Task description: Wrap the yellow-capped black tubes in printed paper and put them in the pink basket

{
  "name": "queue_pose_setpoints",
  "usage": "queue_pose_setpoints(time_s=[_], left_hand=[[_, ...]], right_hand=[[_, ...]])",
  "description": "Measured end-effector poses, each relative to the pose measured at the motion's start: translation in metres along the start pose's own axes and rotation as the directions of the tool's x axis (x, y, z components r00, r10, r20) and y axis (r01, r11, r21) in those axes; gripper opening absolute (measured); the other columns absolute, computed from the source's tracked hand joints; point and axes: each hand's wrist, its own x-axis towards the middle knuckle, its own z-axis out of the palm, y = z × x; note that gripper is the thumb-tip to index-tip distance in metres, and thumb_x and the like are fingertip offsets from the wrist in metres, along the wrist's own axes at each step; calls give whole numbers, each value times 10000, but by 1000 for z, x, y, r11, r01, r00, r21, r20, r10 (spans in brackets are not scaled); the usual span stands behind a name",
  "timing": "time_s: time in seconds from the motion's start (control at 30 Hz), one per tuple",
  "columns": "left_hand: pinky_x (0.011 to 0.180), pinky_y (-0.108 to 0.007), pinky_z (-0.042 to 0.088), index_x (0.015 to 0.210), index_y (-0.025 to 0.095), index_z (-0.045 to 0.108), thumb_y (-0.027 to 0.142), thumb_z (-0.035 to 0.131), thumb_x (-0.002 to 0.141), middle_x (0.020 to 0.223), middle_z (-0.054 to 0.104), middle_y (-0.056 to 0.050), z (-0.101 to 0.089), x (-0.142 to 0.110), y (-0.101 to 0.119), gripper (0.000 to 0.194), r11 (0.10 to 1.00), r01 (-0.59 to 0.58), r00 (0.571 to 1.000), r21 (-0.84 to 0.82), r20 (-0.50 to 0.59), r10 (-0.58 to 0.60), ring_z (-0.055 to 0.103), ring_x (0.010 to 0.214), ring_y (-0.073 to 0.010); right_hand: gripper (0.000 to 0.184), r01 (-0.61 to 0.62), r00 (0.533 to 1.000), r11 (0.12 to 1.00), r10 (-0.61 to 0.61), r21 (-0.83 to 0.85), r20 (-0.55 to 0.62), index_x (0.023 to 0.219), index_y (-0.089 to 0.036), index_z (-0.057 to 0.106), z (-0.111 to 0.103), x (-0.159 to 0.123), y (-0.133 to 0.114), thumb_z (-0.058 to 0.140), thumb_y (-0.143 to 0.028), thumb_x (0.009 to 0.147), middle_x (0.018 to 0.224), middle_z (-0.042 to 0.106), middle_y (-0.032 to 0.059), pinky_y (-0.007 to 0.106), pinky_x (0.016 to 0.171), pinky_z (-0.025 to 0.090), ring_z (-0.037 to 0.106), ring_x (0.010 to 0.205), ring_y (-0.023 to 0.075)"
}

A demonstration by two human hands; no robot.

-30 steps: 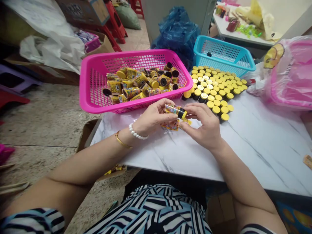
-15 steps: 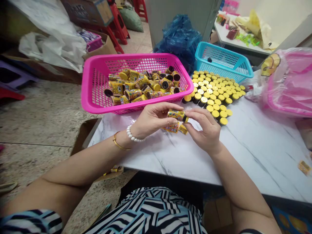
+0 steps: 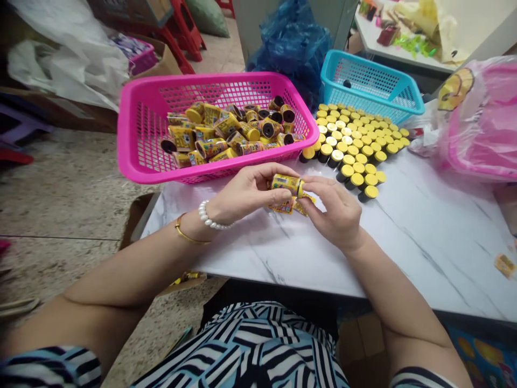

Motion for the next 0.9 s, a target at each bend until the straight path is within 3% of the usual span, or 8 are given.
queue_pose_setpoints(time_s=[0.07,0.13,0.27,0.4,0.57,0.73,0.83,0.9], left_hand=[[799,-319,598,1094,129,780,327,883,805,1023,790,-108,-1,0,-2,366,999,-11,1000,31,-16,12,740,859,-188],[814,-317,596,1107,138,787,323,869,819,1037,789,-105,-2,0,-5,352,992,-81,995,98,-42,85,739,879,-192],[862,-287,571,1050,161,821,277,882,790,1065,790,-103,-5,2,-9,291,914,-269,960,305,9,280,730,957,-194],[732,-272,568,1054,141,803,393,847,832,955,791,-90,-4,4,-10,339,951,-148,983,270,-63,171,712,781,-159],[755,-280,581,1050,126,789,422,890,778,1008,783,-91,2,4,-13,415,985,-92,987,149,-120,111,713,816,-160],[642,-239,550,1150,121,762,431,883,799,873,769,-65,-1,3,-6,484,996,-17,991,91,-133,29,680,676,-122],[550,-216,499,947,98,772,472,864,817,729,729,-54,-5,3,0,407,990,65,992,128,-112,-50,628,572,-105],[505,-216,466,930,100,775,500,840,838,641,685,-35,-7,3,1,416,983,122,991,137,-62,-115,597,516,-105]], right_hand=[[248,-13,1000,1000,13,-11,-1,1076,-303,752,1,2,-1,856,-269,853,1127,829,64,470,980,684,805,1039,276],[251,-190,982,976,191,111,1,1070,-279,747,8,1,-3,861,-341,855,1089,828,69,464,936,694,810,974,265],[443,-505,863,726,437,467,253,1185,-233,711,26,-2,-6,843,-493,851,1002,817,46,388,805,708,803,858,215],[658,-501,865,754,456,425,211,1379,-284,655,23,2,-3,903,-403,782,1285,741,67,382,925,687,776,1003,198],[479,-576,808,639,538,510,239,1155,-233,708,16,4,-2,924,-403,764,1008,788,41,365,845,704,788,893,191],[279,-440,893,795,439,417,105,1096,-235,739,18,-1,-6,849,-324,855,1085,781,48,383,867,712,789,957,201],[280,-146,988,971,151,192,-14,1140,-270,769,13,-3,-1,810,-206,871,1150,778,59,408,918,703,776,1037,222],[326,25,999,998,-23,56,-39,1140,-294,786,10,-5,1,815,-149,850,1149,795,58,412,961,686,778,1054,233]])
